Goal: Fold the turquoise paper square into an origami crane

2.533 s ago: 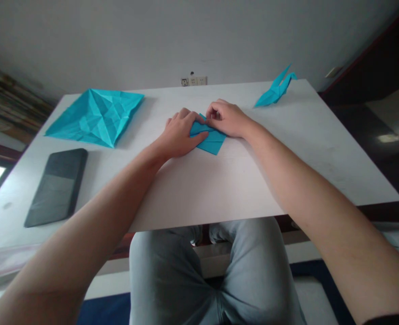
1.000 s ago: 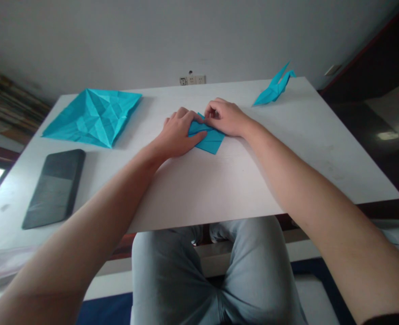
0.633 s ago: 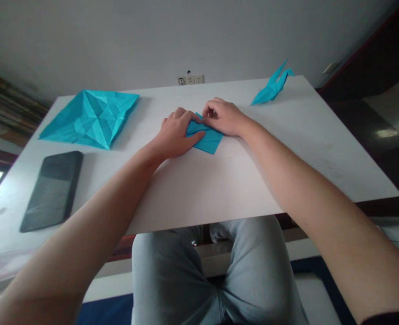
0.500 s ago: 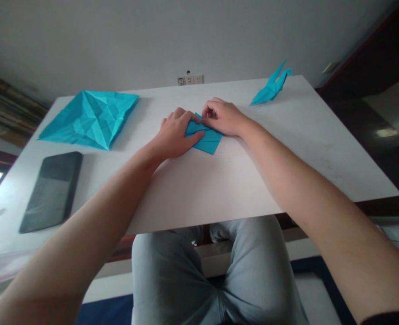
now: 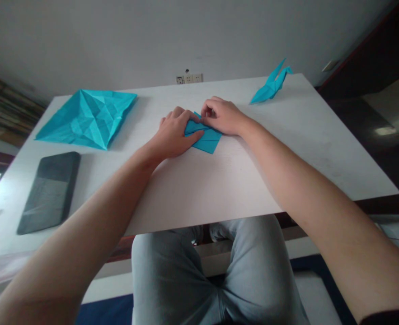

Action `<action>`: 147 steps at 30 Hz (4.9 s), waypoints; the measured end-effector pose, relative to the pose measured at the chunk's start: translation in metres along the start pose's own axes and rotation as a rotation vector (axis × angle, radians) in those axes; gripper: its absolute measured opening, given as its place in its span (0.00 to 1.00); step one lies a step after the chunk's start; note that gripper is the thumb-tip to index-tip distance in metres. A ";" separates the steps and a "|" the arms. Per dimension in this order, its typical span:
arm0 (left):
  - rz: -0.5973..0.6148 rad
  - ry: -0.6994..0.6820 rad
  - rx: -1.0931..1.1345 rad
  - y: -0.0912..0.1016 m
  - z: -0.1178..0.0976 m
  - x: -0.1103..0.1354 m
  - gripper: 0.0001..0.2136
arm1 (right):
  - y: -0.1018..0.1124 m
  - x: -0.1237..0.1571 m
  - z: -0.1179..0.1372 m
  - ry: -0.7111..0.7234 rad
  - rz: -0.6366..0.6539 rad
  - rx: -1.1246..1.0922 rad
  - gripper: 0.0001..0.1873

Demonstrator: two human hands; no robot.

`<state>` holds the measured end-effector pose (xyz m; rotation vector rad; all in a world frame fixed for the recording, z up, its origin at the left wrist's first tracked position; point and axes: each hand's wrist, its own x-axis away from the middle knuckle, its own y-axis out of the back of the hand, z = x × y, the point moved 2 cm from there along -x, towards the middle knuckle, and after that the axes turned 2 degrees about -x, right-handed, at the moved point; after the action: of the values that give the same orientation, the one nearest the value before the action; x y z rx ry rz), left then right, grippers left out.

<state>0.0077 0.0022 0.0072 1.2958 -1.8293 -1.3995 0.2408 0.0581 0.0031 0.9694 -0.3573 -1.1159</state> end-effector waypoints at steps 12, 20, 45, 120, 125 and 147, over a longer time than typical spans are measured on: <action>-0.008 -0.001 -0.003 -0.002 0.002 0.000 0.26 | -0.001 -0.001 -0.002 0.002 -0.005 -0.009 0.02; -0.012 0.001 -0.010 -0.002 0.002 0.000 0.26 | 0.000 0.000 0.000 -0.004 0.002 0.001 0.02; -0.016 0.017 0.001 -0.001 0.000 0.001 0.27 | 0.004 0.004 0.010 -0.032 0.010 0.016 0.02; 0.005 0.001 0.005 0.000 0.001 0.000 0.26 | -0.003 -0.003 -0.005 0.014 -0.004 -0.003 0.02; 0.004 -0.003 0.004 -0.001 0.001 -0.001 0.26 | -0.005 -0.005 -0.007 0.016 -0.011 0.004 0.02; 0.010 0.007 0.018 0.001 -0.002 0.001 0.24 | -0.002 -0.002 -0.004 0.006 -0.018 -0.012 0.06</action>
<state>0.0088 0.0007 0.0083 1.2966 -1.8457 -1.3749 0.2412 0.0611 -0.0004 0.9671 -0.3377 -1.1304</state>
